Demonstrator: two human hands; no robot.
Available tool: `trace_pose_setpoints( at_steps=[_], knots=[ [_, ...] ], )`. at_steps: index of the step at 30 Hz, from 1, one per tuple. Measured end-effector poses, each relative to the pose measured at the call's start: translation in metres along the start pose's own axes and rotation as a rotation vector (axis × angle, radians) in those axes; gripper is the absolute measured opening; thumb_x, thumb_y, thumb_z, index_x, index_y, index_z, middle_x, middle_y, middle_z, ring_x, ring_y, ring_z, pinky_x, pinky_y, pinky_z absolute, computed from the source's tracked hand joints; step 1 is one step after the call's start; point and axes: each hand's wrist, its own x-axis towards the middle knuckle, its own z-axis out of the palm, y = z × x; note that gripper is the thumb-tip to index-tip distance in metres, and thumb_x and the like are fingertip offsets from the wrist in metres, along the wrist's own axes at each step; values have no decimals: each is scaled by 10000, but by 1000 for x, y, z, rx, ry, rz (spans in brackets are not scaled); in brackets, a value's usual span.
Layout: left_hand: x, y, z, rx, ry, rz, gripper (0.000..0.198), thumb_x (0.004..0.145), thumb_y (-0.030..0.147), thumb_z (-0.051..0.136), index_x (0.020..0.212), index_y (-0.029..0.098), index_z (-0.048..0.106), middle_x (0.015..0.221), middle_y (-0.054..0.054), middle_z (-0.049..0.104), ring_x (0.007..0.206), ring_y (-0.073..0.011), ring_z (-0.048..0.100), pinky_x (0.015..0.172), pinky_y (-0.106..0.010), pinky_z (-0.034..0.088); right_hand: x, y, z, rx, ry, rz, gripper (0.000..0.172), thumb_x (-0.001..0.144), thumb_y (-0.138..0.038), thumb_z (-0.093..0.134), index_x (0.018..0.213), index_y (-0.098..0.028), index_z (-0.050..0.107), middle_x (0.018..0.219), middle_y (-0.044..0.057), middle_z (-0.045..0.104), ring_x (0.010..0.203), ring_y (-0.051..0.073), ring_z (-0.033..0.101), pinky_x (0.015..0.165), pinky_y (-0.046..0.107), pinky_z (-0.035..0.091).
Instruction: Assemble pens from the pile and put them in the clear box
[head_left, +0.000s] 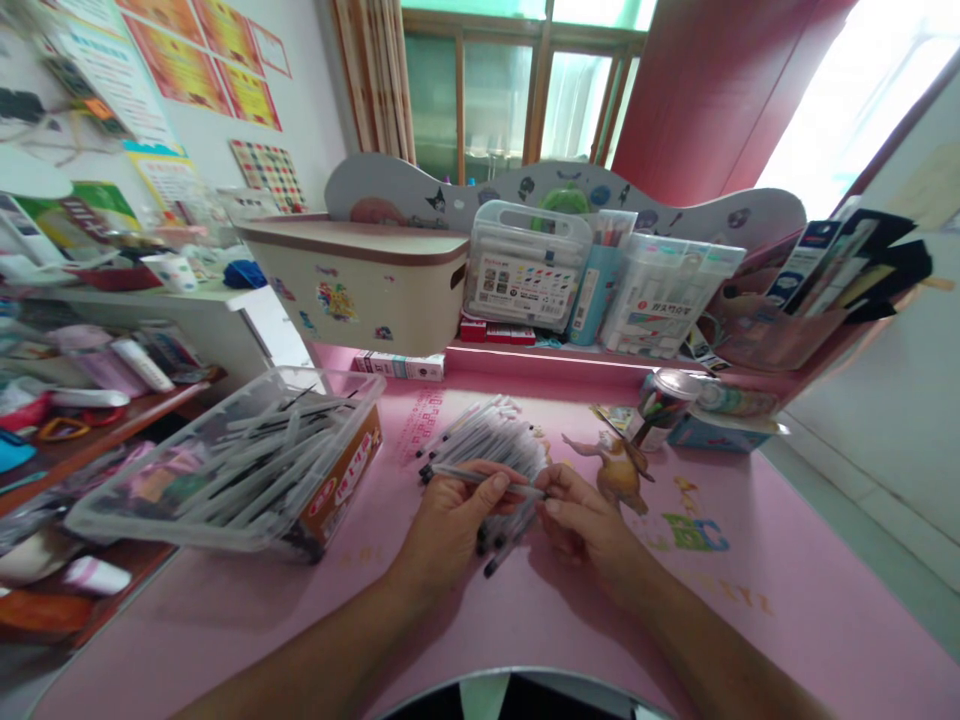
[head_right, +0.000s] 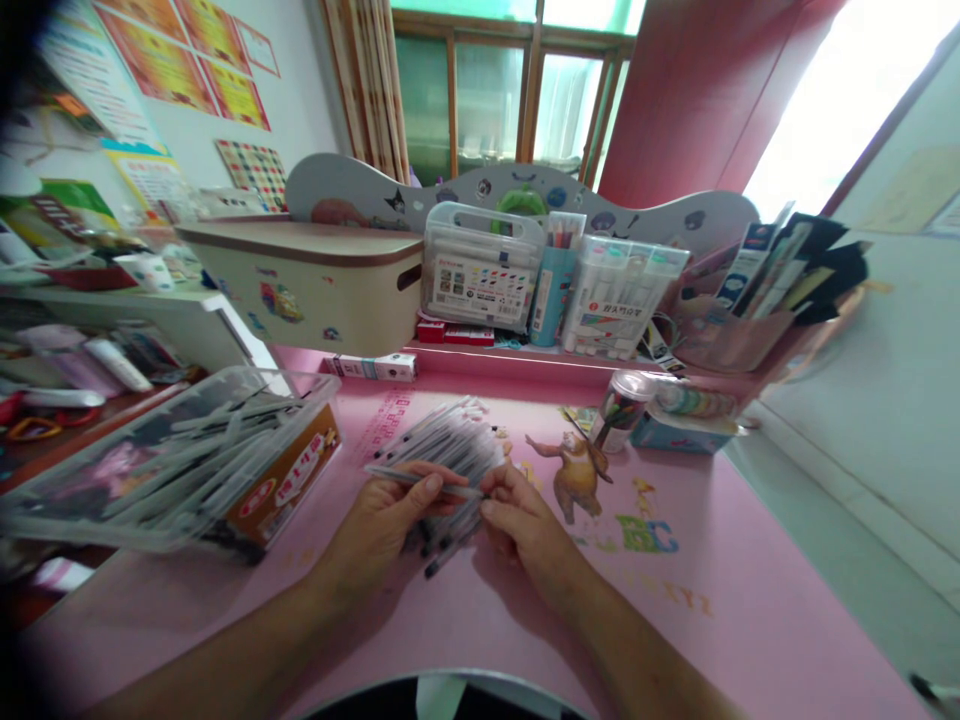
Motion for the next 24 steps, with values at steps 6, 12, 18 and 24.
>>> trace_pose_setpoints(
  at_steps=[6, 12, 18, 24],
  knots=[
    [-1, 4, 2, 77, 31, 29, 234, 705, 356, 782, 755, 130, 745, 698, -72, 721, 654, -165, 649, 621, -256, 533, 0, 3, -1, -140, 61, 17, 546, 841, -682, 525, 670, -164, 549, 509, -35, 464, 401, 58, 353, 371, 186, 190],
    [3, 5, -1, 119, 27, 68, 212, 737, 346, 758, 770, 136, 755, 732, -67, 722, 689, -155, 641, 668, -249, 525, -1, -1, 1, 5, 6, -5, 379, 746, -467, 745, 756, -206, 470, 530, -95, 427, 375, 33, 277, 347, 158, 150],
    [1, 5, 0, 145, -14, 73, 189, 755, 336, 742, 770, 147, 746, 732, -63, 729, 682, -164, 655, 661, -261, 528, -4, -10, 3, 204, -72, 101, 330, 688, -299, 748, 862, -225, 478, 656, -60, 573, 372, 39, 353, 294, 131, 188],
    [-2, 11, -2, 232, -52, 85, 210, 771, 358, 725, 807, 151, 728, 721, -59, 724, 654, -185, 660, 626, -281, 521, -1, -8, -1, 97, -18, 151, 327, 753, -424, 760, 792, -166, 562, 604, -54, 550, 363, 18, 331, 288, 125, 197]
  ],
)
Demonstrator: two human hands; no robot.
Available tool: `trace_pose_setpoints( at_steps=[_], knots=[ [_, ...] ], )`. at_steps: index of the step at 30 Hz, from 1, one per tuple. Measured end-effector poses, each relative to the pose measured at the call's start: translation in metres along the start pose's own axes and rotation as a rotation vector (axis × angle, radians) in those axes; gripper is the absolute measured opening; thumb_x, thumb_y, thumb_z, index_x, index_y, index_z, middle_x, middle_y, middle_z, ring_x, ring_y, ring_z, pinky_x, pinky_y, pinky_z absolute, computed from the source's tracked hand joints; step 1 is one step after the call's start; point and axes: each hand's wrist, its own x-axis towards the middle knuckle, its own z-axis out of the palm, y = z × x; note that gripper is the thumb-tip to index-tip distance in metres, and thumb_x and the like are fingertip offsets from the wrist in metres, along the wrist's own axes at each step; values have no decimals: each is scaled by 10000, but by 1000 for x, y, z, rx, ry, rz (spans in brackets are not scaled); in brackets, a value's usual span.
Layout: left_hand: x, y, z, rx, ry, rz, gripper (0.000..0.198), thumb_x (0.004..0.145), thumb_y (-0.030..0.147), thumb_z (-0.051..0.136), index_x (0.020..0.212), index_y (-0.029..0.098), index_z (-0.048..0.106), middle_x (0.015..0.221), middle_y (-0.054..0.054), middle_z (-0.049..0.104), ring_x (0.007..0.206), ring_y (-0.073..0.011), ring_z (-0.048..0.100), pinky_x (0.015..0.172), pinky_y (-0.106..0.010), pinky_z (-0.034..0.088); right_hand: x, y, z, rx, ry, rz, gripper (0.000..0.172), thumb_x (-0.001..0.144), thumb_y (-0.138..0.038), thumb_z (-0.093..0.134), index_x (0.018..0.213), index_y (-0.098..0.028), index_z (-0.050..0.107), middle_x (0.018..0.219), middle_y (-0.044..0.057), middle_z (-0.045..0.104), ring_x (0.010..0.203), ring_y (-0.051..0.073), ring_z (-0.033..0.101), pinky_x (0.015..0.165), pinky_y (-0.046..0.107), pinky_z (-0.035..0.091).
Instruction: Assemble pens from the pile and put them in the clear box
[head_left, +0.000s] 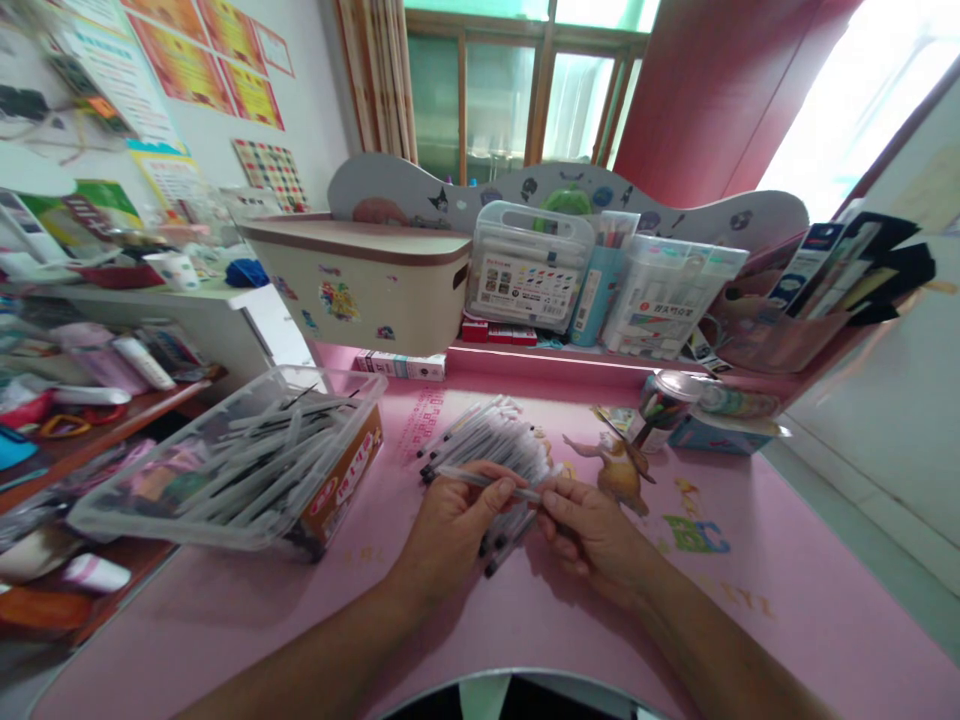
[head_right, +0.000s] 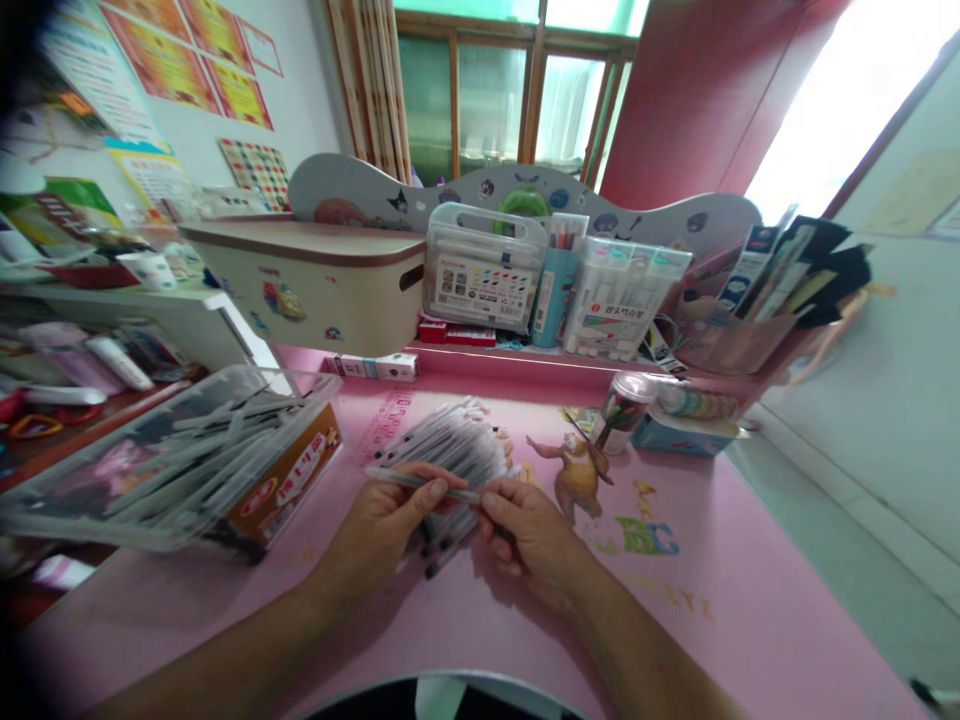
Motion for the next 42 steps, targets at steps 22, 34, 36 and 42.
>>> trace_pose_setpoints(
  at_steps=[22, 34, 36, 42],
  knots=[
    [-1, -10, 4, -224, 43, -154, 427, 670, 396, 812, 946, 206, 548, 609, 95, 454, 397, -33, 314, 384, -163, 218, 1, 5, -1, 28, -60, -66, 325, 747, -434, 759, 803, -184, 560, 436, -97, 462, 318, 31, 249, 318, 153, 153],
    [-2, -6, 11, -622, 59, -607, 206, 935, 217, 489, 794, 131, 612, 745, -67, 659, 741, -211, 696, 681, -337, 554, -5, 10, 8, -466, 354, -507, 118, 916, -283, 515, 939, -208, 603, 710, -13, 566, 634, 127, 526, 581, 230, 428],
    [-5, -8, 15, -633, 42, -699, 185, 916, 170, 499, 812, 103, 637, 765, -96, 683, 730, -213, 706, 656, -313, 557, -13, 11, 13, -710, 353, -748, 164, 947, -198, 453, 969, -219, 615, 870, 26, 608, 831, 160, 571, 747, 273, 465],
    [-17, -13, 29, -880, 103, -775, 242, 812, -27, 441, 669, 73, 608, 594, -37, 590, 510, -95, 581, 498, -172, 488, -22, 21, 28, -1148, 51, -1095, 301, 924, -79, 433, 1134, -223, 593, 951, 62, 616, 881, 213, 548, 769, 347, 470]
  ],
)
